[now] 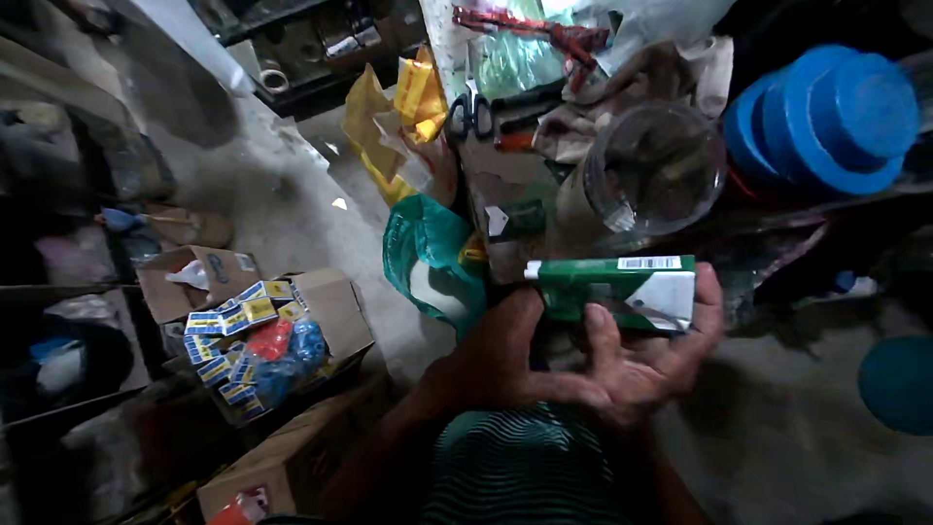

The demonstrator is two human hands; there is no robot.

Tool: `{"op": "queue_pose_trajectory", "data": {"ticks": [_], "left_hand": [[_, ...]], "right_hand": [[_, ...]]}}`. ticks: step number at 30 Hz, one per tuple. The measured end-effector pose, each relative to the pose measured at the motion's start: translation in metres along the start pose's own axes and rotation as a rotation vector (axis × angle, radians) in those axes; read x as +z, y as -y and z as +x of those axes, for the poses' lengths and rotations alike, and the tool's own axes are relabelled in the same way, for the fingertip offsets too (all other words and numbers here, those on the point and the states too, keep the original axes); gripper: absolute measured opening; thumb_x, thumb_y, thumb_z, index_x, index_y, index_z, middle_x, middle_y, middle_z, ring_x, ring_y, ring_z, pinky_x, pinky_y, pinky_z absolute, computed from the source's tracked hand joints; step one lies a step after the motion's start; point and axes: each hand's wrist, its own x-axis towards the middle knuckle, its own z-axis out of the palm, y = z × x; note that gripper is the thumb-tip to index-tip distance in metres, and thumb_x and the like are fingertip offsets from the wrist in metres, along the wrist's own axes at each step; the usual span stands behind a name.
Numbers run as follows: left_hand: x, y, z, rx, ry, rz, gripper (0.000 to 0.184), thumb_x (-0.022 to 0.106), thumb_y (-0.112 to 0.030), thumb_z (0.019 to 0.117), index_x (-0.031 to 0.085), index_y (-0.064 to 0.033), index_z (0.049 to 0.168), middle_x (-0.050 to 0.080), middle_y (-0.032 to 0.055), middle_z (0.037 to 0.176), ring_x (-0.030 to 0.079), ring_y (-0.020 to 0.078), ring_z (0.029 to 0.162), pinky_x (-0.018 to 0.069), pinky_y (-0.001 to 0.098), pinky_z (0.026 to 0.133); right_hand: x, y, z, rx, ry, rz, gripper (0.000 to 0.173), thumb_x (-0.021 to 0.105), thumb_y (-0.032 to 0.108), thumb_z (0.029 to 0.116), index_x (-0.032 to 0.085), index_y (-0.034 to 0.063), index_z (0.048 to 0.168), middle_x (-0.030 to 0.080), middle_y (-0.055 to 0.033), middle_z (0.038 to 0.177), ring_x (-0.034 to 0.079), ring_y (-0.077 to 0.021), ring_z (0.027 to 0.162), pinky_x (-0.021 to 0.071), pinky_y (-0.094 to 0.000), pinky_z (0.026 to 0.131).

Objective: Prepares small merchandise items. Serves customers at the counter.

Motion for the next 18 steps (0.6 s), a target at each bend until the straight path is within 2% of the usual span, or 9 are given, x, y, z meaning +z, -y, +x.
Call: {"op": "queue_pose_trajectory", "data": {"ticks": [2,4,5,6,7,9,11,15,18], "left_hand": [[0.005,0.003,-0.009,0.023,-0.034,0.014,0.086,0.068,-0.066,0.0858,0.058,0.0064,0.131,0.067,0.0179,0.122,0.063,0.0203,0.118,0.0532,0.0406,0.101],[0.011,0.012,-0.008,0.052,-0.116,-0.053,0.090,0.072,-0.057,0.0883,0.046,0.0075,0.145,0.060,0.0182,0.138,0.058,0.0174,0.128,0.0494,0.0371,0.109],[0.015,0.017,-0.006,0.080,-0.169,-0.093,0.093,0.074,-0.053,0.0888,0.038,0.0077,0.150,0.057,0.0182,0.143,0.058,0.0157,0.129,0.0494,0.0348,0.109],[0.019,0.021,-0.005,0.109,-0.216,-0.124,0.094,0.076,-0.049,0.0886,0.035,0.0069,0.153,0.057,0.0176,0.143,0.059,0.0144,0.128,0.0505,0.0330,0.108],[0.021,0.026,-0.006,0.137,-0.251,-0.142,0.090,0.077,-0.046,0.0891,0.037,0.0051,0.152,0.058,0.0162,0.142,0.060,0.0136,0.125,0.0519,0.0324,0.107],[0.021,0.034,-0.010,0.175,-0.292,-0.149,0.075,0.078,-0.038,0.0906,0.047,0.0059,0.142,0.062,0.0173,0.134,0.063,0.0173,0.120,0.0543,0.0351,0.104],[0.014,0.038,-0.016,0.136,-0.312,-0.009,0.063,0.076,-0.037,0.0926,0.055,0.0063,0.133,0.067,0.0181,0.124,0.067,0.0184,0.112,0.0563,0.0354,0.099],[0.006,0.039,-0.025,0.044,-0.287,0.267,0.049,0.073,-0.032,0.0929,0.060,0.0034,0.125,0.070,0.0165,0.110,0.070,0.0206,0.097,0.0597,0.0371,0.087],[0.004,0.040,-0.025,0.067,-0.267,0.357,0.054,0.080,-0.019,0.0793,0.060,0.0044,0.124,0.069,0.0193,0.112,0.070,0.0276,0.099,0.0591,0.0423,0.088]], "right_hand": [[-0.006,0.002,0.006,0.191,0.069,0.218,0.079,0.075,0.012,0.0918,0.027,-0.0003,0.154,0.057,-0.0023,0.140,0.062,-0.0094,0.121,0.0568,-0.0309,0.102],[-0.004,0.005,0.001,0.480,0.105,0.562,0.079,0.067,0.010,0.0964,0.019,0.0105,0.159,0.058,-0.0043,0.137,0.065,-0.0153,0.116,0.0592,-0.0357,0.097],[-0.001,0.005,-0.008,0.603,0.125,0.665,0.075,0.067,0.013,0.0973,0.023,0.0123,0.158,0.062,-0.0057,0.132,0.068,-0.0162,0.109,0.0614,-0.0360,0.090],[0.000,0.005,-0.020,0.698,0.166,0.698,0.070,0.067,0.018,0.0983,0.028,0.0089,0.156,0.066,-0.0068,0.125,0.070,-0.0148,0.099,0.0624,-0.0331,0.083],[0.000,0.003,-0.031,0.752,0.246,0.663,0.064,0.065,0.022,0.0999,0.033,0.0025,0.151,0.068,-0.0056,0.117,0.070,-0.0116,0.095,0.0612,-0.0298,0.082],[-0.006,-0.005,-0.036,0.669,0.477,0.342,0.042,0.056,0.019,0.1021,0.051,-0.0077,0.134,0.070,0.0028,0.095,0.067,-0.0002,0.083,0.0580,-0.0194,0.076],[-0.018,-0.010,-0.020,0.484,0.596,0.066,0.039,0.061,0.017,0.0998,0.060,-0.0074,0.130,0.069,0.0044,0.083,0.062,0.0037,0.071,0.0546,-0.0155,0.065],[-0.025,-0.001,0.015,0.153,0.666,0.045,0.030,0.068,0.015,0.0985,0.070,-0.0026,0.122,0.071,-0.0043,0.103,0.067,-0.0025,0.088,0.0593,-0.0191,0.078],[-0.012,0.008,0.023,-0.048,0.734,-0.037,0.026,0.069,0.017,0.0981,0.073,-0.0013,0.117,0.071,-0.0101,0.103,0.068,-0.0075,0.090,0.0589,-0.0209,0.079]]}}
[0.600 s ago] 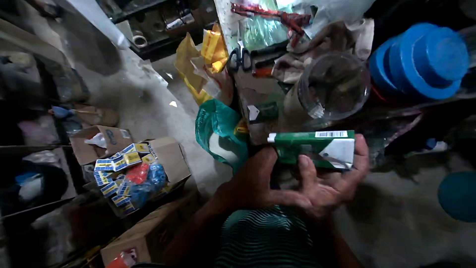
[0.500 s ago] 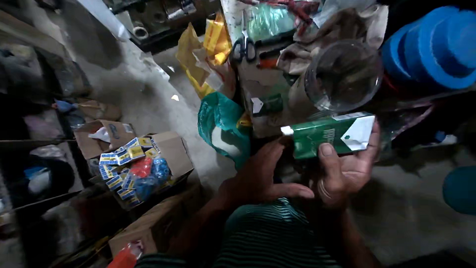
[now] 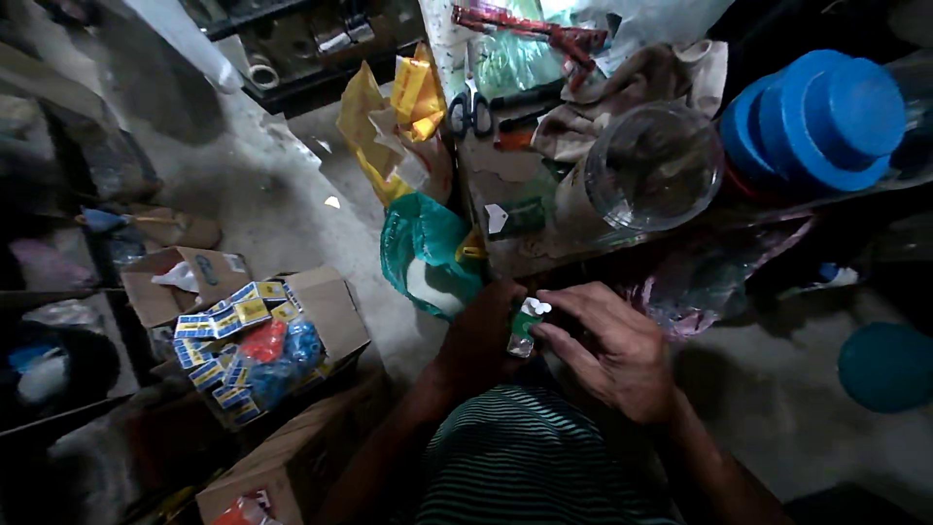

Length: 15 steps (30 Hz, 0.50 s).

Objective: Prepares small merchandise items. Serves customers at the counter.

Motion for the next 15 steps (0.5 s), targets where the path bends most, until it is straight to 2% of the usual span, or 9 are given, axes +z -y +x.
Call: {"op": "queue_pose_trajectory", "data": {"ticks": [3,6,8,10,12,15], "left_hand": [[0.004,0.004,0.002,0.031,-0.012,0.077,0.053,0.081,-0.023,0.0793,0.062,0.0052,0.121,0.069,0.0202,0.110,0.070,0.0300,0.099,0.0597,0.0437,0.086],[0.007,0.006,0.001,0.019,0.009,0.094,0.054,0.082,-0.023,0.0789,0.063,0.0056,0.121,0.070,0.0218,0.113,0.071,0.0328,0.101,0.0599,0.0454,0.087],[0.010,0.007,0.002,0.032,0.006,0.066,0.053,0.081,-0.022,0.0802,0.063,0.0058,0.121,0.070,0.0218,0.111,0.071,0.0321,0.099,0.0605,0.0444,0.085],[0.012,0.005,0.006,0.039,0.020,0.008,0.053,0.080,-0.020,0.0793,0.062,0.0058,0.122,0.070,0.0218,0.112,0.071,0.0316,0.102,0.0597,0.0444,0.088],[0.014,0.002,0.011,0.050,0.039,-0.028,0.053,0.080,-0.022,0.0801,0.063,0.0056,0.122,0.070,0.0214,0.113,0.070,0.0305,0.105,0.0587,0.0430,0.091],[0.015,-0.002,0.024,0.073,0.029,0.006,0.050,0.074,-0.034,0.0898,0.064,0.0051,0.120,0.072,0.0197,0.108,0.071,0.0282,0.099,0.0597,0.0415,0.088]], "right_hand": [[0.003,-0.004,0.003,-0.075,-0.033,-0.092,0.017,0.068,0.013,0.0981,0.076,-0.0012,0.105,0.073,-0.0110,0.098,0.070,-0.0100,0.091,0.0594,-0.0223,0.081],[-0.002,-0.007,0.002,-0.126,-0.079,-0.100,0.016,0.068,0.012,0.0976,0.076,-0.0010,0.100,0.075,-0.0111,0.095,0.071,-0.0120,0.091,0.0598,-0.0246,0.082],[-0.006,-0.006,-0.001,-0.116,-0.116,-0.076,0.017,0.069,0.015,0.0976,0.075,0.0004,0.103,0.074,-0.0102,0.097,0.070,-0.0107,0.093,0.0593,-0.0239,0.084],[-0.006,-0.009,-0.003,-0.079,-0.134,-0.019,0.020,0.071,0.019,0.0972,0.075,0.0032,0.109,0.071,-0.0088,0.102,0.067,-0.0090,0.097,0.0581,-0.0229,0.087],[-0.006,-0.012,-0.003,-0.073,-0.187,0.053,0.017,0.072,0.017,0.0969,0.076,0.0052,0.108,0.071,-0.0078,0.103,0.067,-0.0089,0.099,0.0575,-0.0230,0.088],[-0.037,0.005,-0.002,-0.027,-0.322,0.105,0.012,0.070,0.020,0.0987,0.075,0.0140,0.107,0.074,0.0013,0.107,0.069,-0.0078,0.103,0.0593,-0.0250,0.090]]}}
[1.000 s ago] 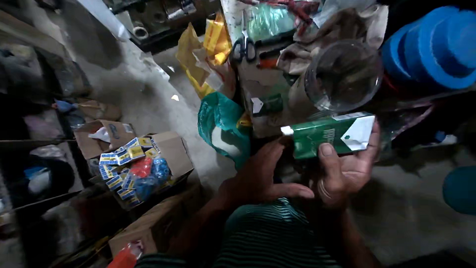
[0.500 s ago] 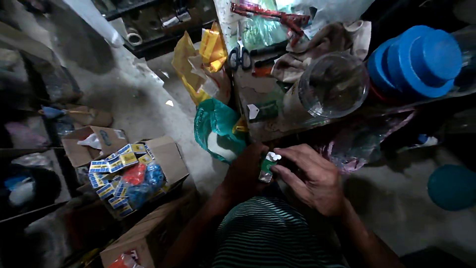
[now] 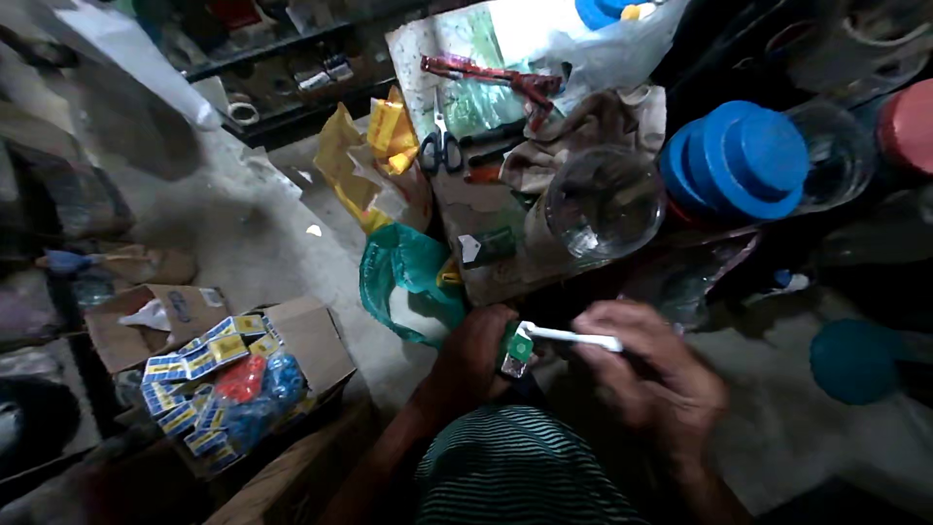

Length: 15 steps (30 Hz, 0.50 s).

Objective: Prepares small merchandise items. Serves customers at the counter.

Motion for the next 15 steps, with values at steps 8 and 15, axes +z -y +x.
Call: {"op": "queue_pose_trajectory", "data": {"ticks": [8,15], "left_hand": [[-0.017,-0.044,0.123,0.320,-0.121,-0.201,0.067,0.080,-0.043,0.0869,0.059,0.0068,0.126,0.070,0.0152,0.111,0.069,0.0146,0.101,0.0592,0.0293,0.090],[-0.002,-0.030,0.178,0.179,-0.120,-0.356,0.075,0.079,-0.031,0.0892,0.047,0.0097,0.144,0.055,0.0215,0.145,0.054,0.0229,0.135,0.0454,0.0370,0.114]], "right_hand": [[-0.096,0.013,0.002,0.118,-0.422,0.075,0.014,0.062,0.024,0.1029,0.072,0.0167,0.107,0.077,0.0019,0.101,0.075,-0.0140,0.092,0.0640,-0.0314,0.082],[-0.064,-0.045,-0.043,0.468,-0.194,0.234,0.013,0.057,0.015,0.1045,0.067,0.0135,0.113,0.078,0.0055,0.097,0.076,-0.0114,0.084,0.0660,-0.0299,0.075]]}}
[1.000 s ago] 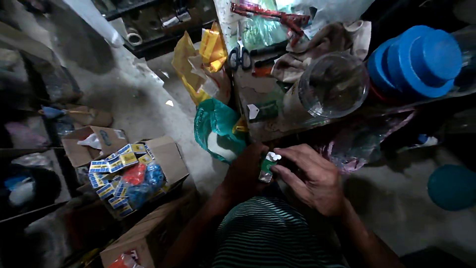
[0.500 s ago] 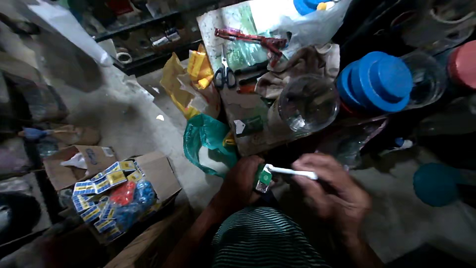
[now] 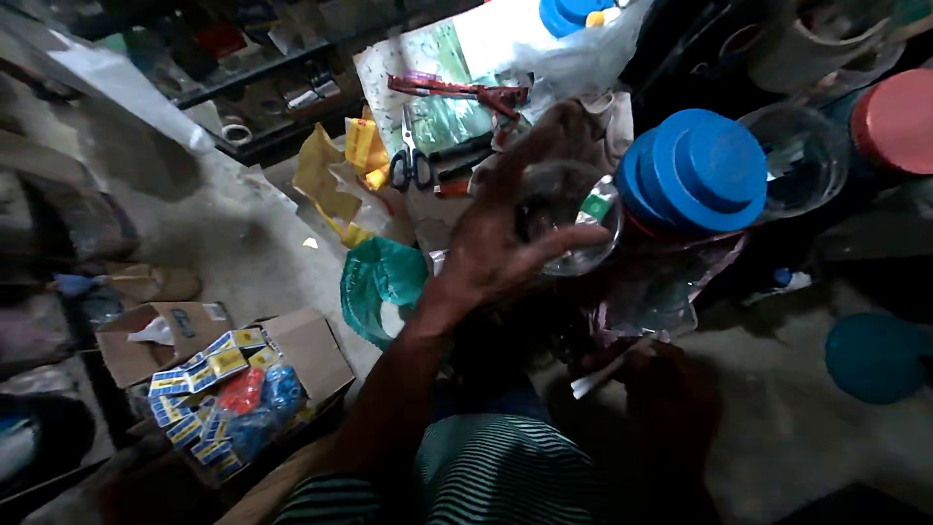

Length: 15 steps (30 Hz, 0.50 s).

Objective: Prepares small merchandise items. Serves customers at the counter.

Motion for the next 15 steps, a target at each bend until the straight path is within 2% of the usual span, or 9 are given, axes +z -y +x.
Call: {"op": "queue_pose_trajectory", "data": {"ticks": [2,3,4,6,7,9,11,15], "left_hand": [[-0.026,0.024,-0.031,-0.178,0.008,0.213,0.055,0.068,-0.028,0.0988,0.053,0.0026,0.142,0.059,0.0165,0.141,0.057,0.0218,0.131,0.0475,0.0382,0.111],[-0.037,0.039,-0.052,-0.277,0.075,0.372,0.051,0.064,-0.029,0.1012,0.054,-0.0001,0.142,0.060,0.0168,0.140,0.059,0.0251,0.129,0.0479,0.0420,0.109],[-0.044,0.054,-0.070,-0.368,0.178,0.500,0.051,0.064,-0.028,0.1011,0.053,-0.0008,0.143,0.059,0.0193,0.141,0.059,0.0319,0.129,0.0470,0.0496,0.109],[-0.045,0.086,-0.099,-0.469,0.368,0.638,0.063,0.073,-0.028,0.0942,0.050,-0.0001,0.145,0.053,0.0237,0.146,0.051,0.0422,0.134,0.0403,0.0613,0.111],[-0.040,0.099,-0.110,-0.472,0.421,0.685,0.068,0.077,-0.028,0.0909,0.049,-0.0003,0.147,0.051,0.0241,0.147,0.048,0.0438,0.137,0.0375,0.0633,0.112],[-0.031,0.118,-0.123,-0.402,0.416,0.760,0.068,0.077,-0.025,0.0886,0.051,-0.0019,0.146,0.051,0.0232,0.148,0.046,0.0438,0.138,0.0364,0.0626,0.112],[-0.028,0.127,-0.124,-0.338,0.358,0.804,0.059,0.075,-0.021,0.0907,0.054,-0.0024,0.143,0.053,0.0237,0.145,0.049,0.0446,0.135,0.0379,0.0611,0.112],[-0.037,0.122,-0.121,-0.426,0.367,0.761,0.054,0.072,-0.018,0.0939,0.054,-0.0002,0.141,0.052,0.0276,0.143,0.049,0.0474,0.133,0.0419,0.0603,0.109]], "right_hand": [[-0.003,-0.017,-0.005,0.173,0.056,0.125,0.018,0.049,0.014,0.1080,0.063,0.0051,0.115,0.076,-0.0018,0.091,0.075,-0.0176,0.076,0.0666,-0.0356,0.069],[-0.003,-0.025,-0.007,0.272,0.067,0.201,0.020,0.045,0.014,0.1090,0.061,0.0033,0.116,0.075,-0.0035,0.088,0.075,-0.0191,0.072,0.0664,-0.0376,0.067],[-0.001,-0.033,-0.009,0.360,0.069,0.278,0.023,0.042,0.015,0.1100,0.060,0.0021,0.117,0.073,-0.0044,0.087,0.074,-0.0200,0.070,0.0666,-0.0393,0.065],[0.006,-0.048,-0.013,0.535,0.090,0.391,0.026,0.039,0.015,0.1107,0.056,0.0000,0.123,0.071,-0.0049,0.088,0.073,-0.0206,0.069,0.0663,-0.0404,0.064],[0.011,-0.053,-0.013,0.619,0.103,0.420,0.026,0.038,0.015,0.1102,0.053,0.0001,0.126,0.070,-0.0041,0.089,0.073,-0.0203,0.070,0.0661,-0.0399,0.064],[0.025,-0.059,-0.013,0.763,0.107,0.444,0.027,0.037,0.012,0.1077,0.048,-0.0010,0.129,0.067,-0.0036,0.088,0.071,-0.0189,0.067,0.0653,-0.0386,0.061],[0.040,-0.063,-0.012,0.799,0.106,0.432,0.024,0.041,0.008,0.1049,0.049,-0.0019,0.126,0.063,-0.0030,0.082,0.067,-0.0160,0.061,0.0636,-0.0351,0.056],[0.057,-0.068,-0.010,0.741,0.152,0.465,0.012,0.050,0.006,0.1015,0.054,0.0001,0.111,0.059,-0.0009,0.072,0.060,-0.0112,0.054,0.0585,-0.0279,0.052]]}}
